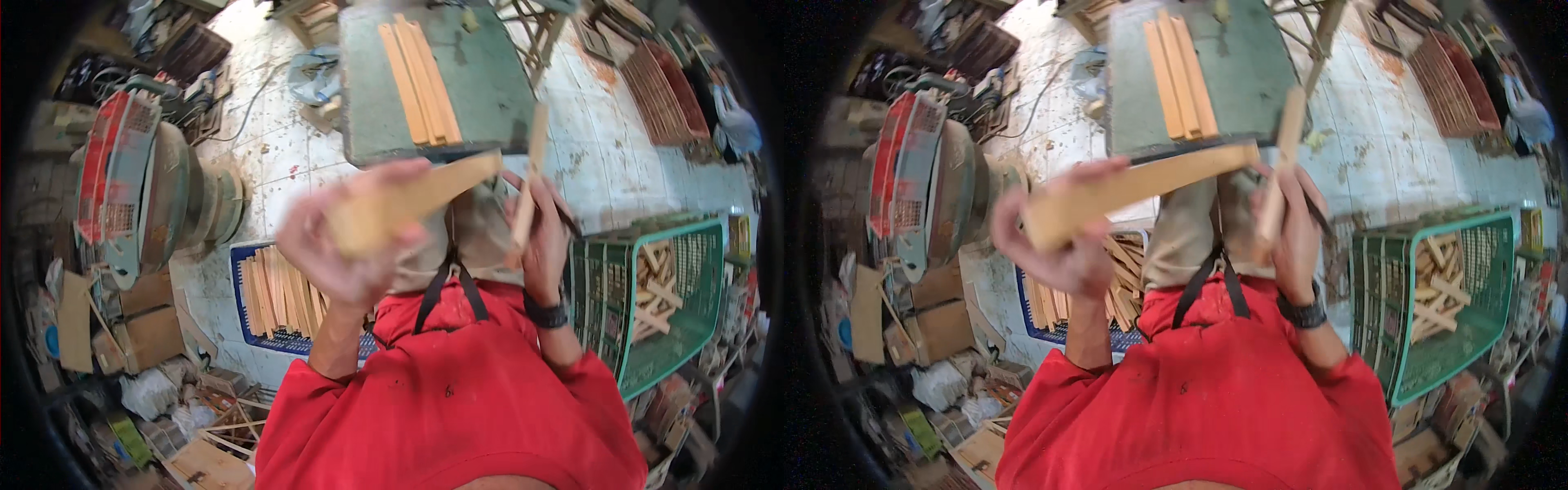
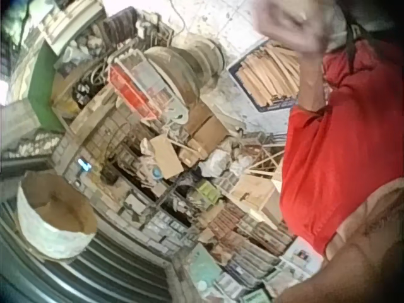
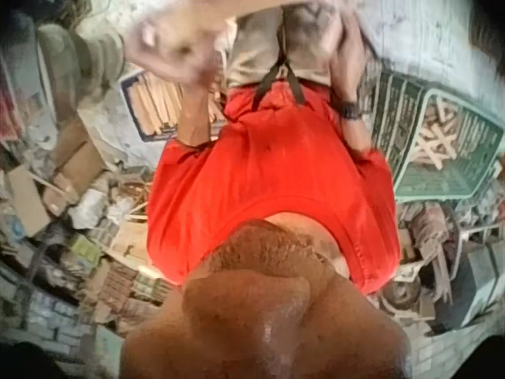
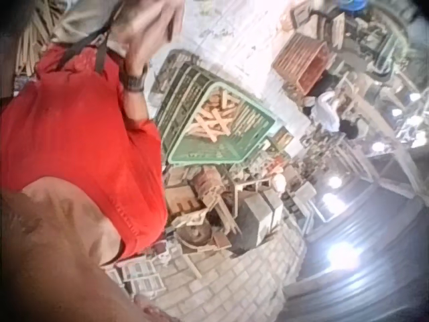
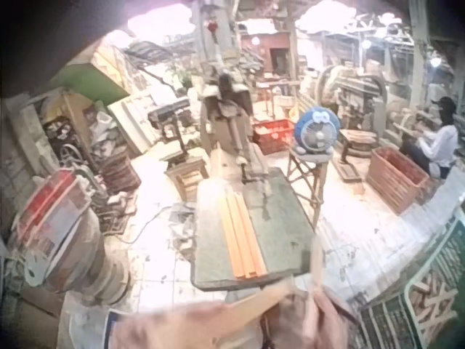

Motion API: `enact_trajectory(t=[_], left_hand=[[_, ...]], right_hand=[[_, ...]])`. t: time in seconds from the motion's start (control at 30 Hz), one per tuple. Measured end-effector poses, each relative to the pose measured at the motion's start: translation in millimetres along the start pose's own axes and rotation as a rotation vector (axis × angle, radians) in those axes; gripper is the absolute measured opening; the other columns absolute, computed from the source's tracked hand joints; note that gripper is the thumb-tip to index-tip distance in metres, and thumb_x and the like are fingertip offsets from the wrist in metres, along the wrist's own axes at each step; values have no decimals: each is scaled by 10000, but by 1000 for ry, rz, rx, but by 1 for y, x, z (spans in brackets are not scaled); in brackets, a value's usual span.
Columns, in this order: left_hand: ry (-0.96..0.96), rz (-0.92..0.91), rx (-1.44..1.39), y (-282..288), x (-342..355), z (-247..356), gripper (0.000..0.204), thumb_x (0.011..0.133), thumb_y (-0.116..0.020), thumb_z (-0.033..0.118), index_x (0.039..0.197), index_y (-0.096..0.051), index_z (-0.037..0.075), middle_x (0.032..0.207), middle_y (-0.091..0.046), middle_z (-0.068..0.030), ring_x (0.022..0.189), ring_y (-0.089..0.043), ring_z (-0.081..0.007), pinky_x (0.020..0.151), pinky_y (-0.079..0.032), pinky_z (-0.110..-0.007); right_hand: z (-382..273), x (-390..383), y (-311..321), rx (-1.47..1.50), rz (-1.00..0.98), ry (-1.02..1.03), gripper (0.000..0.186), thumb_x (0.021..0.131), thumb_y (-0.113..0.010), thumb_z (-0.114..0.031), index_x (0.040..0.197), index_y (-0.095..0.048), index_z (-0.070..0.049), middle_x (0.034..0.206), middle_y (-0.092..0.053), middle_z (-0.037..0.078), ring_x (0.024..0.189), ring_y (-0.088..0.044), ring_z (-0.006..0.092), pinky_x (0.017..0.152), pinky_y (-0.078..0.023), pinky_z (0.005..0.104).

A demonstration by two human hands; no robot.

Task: The person holds a small wooden piece in their left hand and uses a utility knife in their right hand to shave the edges and corners. They repeatedly rotate the piece to access different sides, removing thin shavings of wood to smooth the surface. The finished pieces are placed into a green plastic crate.

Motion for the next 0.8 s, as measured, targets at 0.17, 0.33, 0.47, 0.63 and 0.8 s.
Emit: enact_trajectory(t=[0.17, 0.33, 0.47, 0.63, 0.8], left_hand=[[560, 49, -196, 42, 18, -74, 485, 933, -595, 64, 1372, -390, 67, 1029, -657, -217, 841, -698, -298, 728, -589, -377], [799, 35, -538, 27, -12, -106, 496, 921, -631, 94, 1379, -443, 66, 1045, -670, -181, 855, -700, -240, 674, -581, -271], [824, 54, -452, 28, -17, -99, 513, 888, -679, 78, 1360, -477, 58, 1050, -679, -134, 863, -675, -158, 655, -561, -225], [836, 54, -310, 30, -14, -88, 509, 857, -718, 73, 1327, -522, 55, 1053, -677, -94, 869, -647, -114, 620, -547, -231], [810, 47, -382, 32, -10, -88, 521, 817, -747, 46, 1294, -536, 49, 1059, -673, -90, 904, -647, -123, 685, -543, -240]], right_hand=[[-26, -26, -15, -226, -15, 204, 345, 954, -560, -127, 1267, -540, 17, 1048, -666, 69, 564, -444, 13, 465, -371, 179], [-16, -49, -74, -619, -329, 523, 496, 905, -676, -177, 1318, -503, 36, 755, -586, 97, 595, -499, 109, 548, -427, 272], [-8, -58, -96, -628, -493, 378, 574, 895, -692, -208, 1366, -461, 25, 782, -581, 151, 608, -484, 138, 591, -454, 290], [-6, -63, -107, -613, -555, 386, 629, 873, -708, -176, 1398, -421, 18, 855, -616, 192, 648, -559, 191, 647, -485, 296], [-10, -67, -115, -637, -550, 466, 640, 859, -712, -120, 1403, -405, 18, 950, -624, 245, 744, -638, 293, 684, -505, 334]])
Point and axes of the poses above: each hand's wrist, its own x-axis towards the middle knuckle, its own y-axis out of the back of the hand, z = x × y, the point moved 8 cm from there along x, towards the middle knuckle
